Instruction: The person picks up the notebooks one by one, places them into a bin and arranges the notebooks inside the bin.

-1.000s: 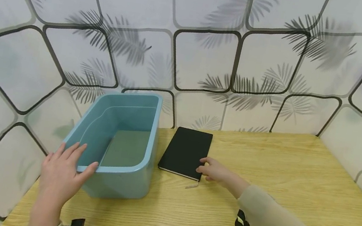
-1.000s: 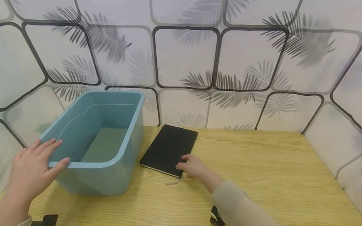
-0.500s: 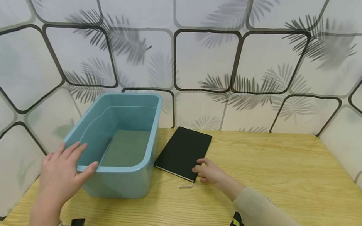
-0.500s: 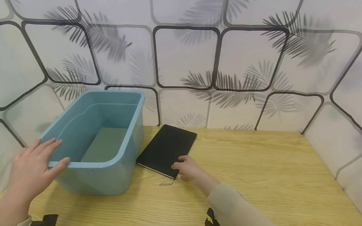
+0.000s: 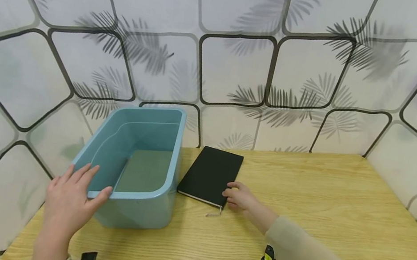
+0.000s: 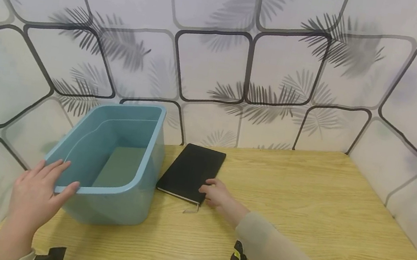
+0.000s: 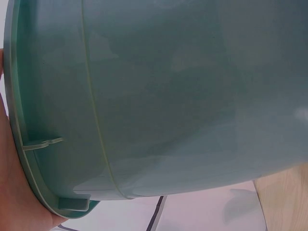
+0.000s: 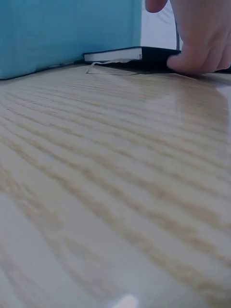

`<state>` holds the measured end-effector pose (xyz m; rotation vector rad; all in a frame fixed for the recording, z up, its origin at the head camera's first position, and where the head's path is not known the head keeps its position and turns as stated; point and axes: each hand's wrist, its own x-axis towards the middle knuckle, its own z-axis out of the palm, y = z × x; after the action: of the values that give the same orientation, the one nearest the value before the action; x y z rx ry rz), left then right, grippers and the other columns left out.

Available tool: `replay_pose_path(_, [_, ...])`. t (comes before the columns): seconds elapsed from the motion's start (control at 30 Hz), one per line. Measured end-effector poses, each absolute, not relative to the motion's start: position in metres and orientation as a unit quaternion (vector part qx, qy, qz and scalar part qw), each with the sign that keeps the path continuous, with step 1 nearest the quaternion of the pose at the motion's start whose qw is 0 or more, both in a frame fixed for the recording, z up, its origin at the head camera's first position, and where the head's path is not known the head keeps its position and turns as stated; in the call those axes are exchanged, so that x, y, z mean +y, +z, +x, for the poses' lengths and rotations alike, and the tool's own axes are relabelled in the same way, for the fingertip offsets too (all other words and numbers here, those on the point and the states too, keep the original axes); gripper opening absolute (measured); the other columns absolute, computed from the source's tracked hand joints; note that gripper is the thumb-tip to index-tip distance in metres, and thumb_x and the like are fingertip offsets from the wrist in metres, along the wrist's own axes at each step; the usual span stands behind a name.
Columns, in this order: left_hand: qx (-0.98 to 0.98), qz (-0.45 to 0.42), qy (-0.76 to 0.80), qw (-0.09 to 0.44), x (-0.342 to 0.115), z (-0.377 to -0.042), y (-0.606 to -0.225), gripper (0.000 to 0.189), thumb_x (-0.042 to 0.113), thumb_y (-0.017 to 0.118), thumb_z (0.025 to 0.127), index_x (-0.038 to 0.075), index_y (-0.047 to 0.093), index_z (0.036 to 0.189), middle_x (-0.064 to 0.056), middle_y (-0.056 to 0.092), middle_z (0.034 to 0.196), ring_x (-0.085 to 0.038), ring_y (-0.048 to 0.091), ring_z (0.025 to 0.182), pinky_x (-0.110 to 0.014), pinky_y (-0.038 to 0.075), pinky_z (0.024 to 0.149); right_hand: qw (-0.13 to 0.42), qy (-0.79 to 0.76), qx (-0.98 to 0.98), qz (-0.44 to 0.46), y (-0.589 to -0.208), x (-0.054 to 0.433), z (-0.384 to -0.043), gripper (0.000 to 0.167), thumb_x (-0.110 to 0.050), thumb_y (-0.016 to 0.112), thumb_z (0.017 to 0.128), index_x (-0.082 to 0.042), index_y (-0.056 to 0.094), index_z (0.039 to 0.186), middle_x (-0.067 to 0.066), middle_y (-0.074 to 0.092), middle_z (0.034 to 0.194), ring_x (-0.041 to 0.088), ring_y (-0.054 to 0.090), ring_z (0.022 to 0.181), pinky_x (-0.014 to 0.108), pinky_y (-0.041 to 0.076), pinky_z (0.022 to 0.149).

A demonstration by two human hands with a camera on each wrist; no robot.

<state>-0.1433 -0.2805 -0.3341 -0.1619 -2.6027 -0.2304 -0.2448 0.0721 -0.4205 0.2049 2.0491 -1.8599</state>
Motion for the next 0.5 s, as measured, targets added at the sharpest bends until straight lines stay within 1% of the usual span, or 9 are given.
replay_pose_path(0.1, [-0.96, -0.061, -0.086, 0.26, -0.281, -0.143, -0.334, 0.06, 0.047, 0.052, 0.083, -0.001, 0.052, 0.118, -0.025, 0.05, 0.118, -0.049, 0.035, 0.113, -0.061, 0.025, 0.085, 0.17, -0.675, 0.715, 0.071, -0.423, 0.071, -0.246, 0.051, -0.005, 0.052, 0.083, 0.001, 0.034, 0.13, 0.028, 0.036, 0.127, 0.038, 0.043, 0.111, 0.035, 0.047, 0.077])
replay_pose_path(0.17, [-0.959, -0.061, -0.087, 0.262, -0.281, -0.143, -0.334, 0.06, 0.047, 0.053, 0.082, -0.001, 0.053, 0.118, -0.025, 0.05, 0.118, -0.049, 0.035, 0.112, -0.061, 0.025, 0.085, 0.16, -0.678, 0.714, 0.067, -0.425, 0.071, -0.247, 0.053, -0.005, 0.053, 0.082, 0.0, 0.033, 0.13, 0.027, 0.037, 0.124, 0.034, 0.047, 0.102, 0.034, 0.047, 0.074])
replay_pose_path(0.23, [-0.959, -0.061, -0.088, 0.264, -0.281, -0.143, -0.334, 0.059, 0.046, 0.053, 0.082, -0.001, 0.053, 0.117, -0.024, 0.05, 0.118, -0.049, 0.035, 0.112, -0.061, 0.025, 0.085, 0.153, -0.684, 0.71, 0.067, -0.425, 0.07, -0.248, 0.055, -0.004, 0.054, 0.081, -0.003, 0.033, 0.132, 0.023, 0.043, 0.113, 0.026, 0.052, 0.085, 0.03, 0.046, 0.067])
replay_pose_path(0.27, [-0.959, -0.06, -0.089, 0.264, -0.281, -0.142, -0.334, 0.059, 0.046, 0.053, 0.082, -0.001, 0.053, 0.117, -0.024, 0.05, 0.118, -0.049, 0.035, 0.112, -0.061, 0.025, 0.085, 0.151, -0.686, 0.709, 0.066, -0.426, 0.07, -0.249, 0.055, -0.003, 0.054, 0.081, -0.003, 0.033, 0.132, 0.02, 0.046, 0.106, 0.021, 0.051, 0.076, 0.027, 0.045, 0.063])
replay_pose_path(0.33, [-0.96, -0.059, -0.088, 0.261, -0.281, -0.142, -0.334, 0.06, 0.047, 0.053, 0.082, -0.001, 0.052, 0.118, -0.025, 0.05, 0.118, -0.049, 0.034, 0.113, -0.062, 0.024, 0.086, 0.148, -0.694, 0.702, 0.065, -0.426, 0.069, -0.251, 0.057, 0.0, 0.054, 0.08, -0.004, 0.033, 0.133, 0.013, 0.048, 0.09, 0.014, 0.044, 0.059, 0.024, 0.041, 0.055])
replay_pose_path(0.4, [-0.961, -0.058, -0.087, 0.255, -0.281, -0.142, -0.333, 0.06, 0.047, 0.052, 0.083, -0.001, 0.052, 0.119, -0.025, 0.049, 0.119, -0.049, 0.034, 0.113, -0.062, 0.024, 0.086, 0.146, -0.7, 0.696, 0.062, -0.425, 0.068, -0.253, 0.058, 0.002, 0.054, 0.08, -0.004, 0.033, 0.133, 0.009, 0.046, 0.08, 0.011, 0.037, 0.05, 0.022, 0.037, 0.051])
replay_pose_path(0.43, [-0.962, -0.058, -0.086, 0.252, -0.281, -0.143, -0.333, 0.061, 0.048, 0.051, 0.083, -0.001, 0.051, 0.119, -0.025, 0.048, 0.119, -0.05, 0.033, 0.114, -0.062, 0.023, 0.086, 0.145, -0.701, 0.696, 0.057, -0.426, 0.068, -0.254, 0.058, 0.003, 0.054, 0.08, -0.004, 0.033, 0.133, 0.01, 0.046, 0.082, 0.01, 0.035, 0.049, 0.021, 0.036, 0.05])
replay_pose_path(0.5, [-0.963, -0.058, -0.085, 0.248, -0.28, -0.143, -0.333, 0.061, 0.048, 0.051, 0.083, -0.001, 0.051, 0.12, -0.025, 0.048, 0.12, -0.049, 0.033, 0.114, -0.062, 0.023, 0.086, 0.141, -0.701, 0.697, 0.052, -0.426, 0.068, -0.255, 0.058, 0.005, 0.054, 0.08, -0.003, 0.034, 0.133, 0.014, 0.046, 0.094, 0.009, 0.035, 0.048, 0.021, 0.036, 0.05])
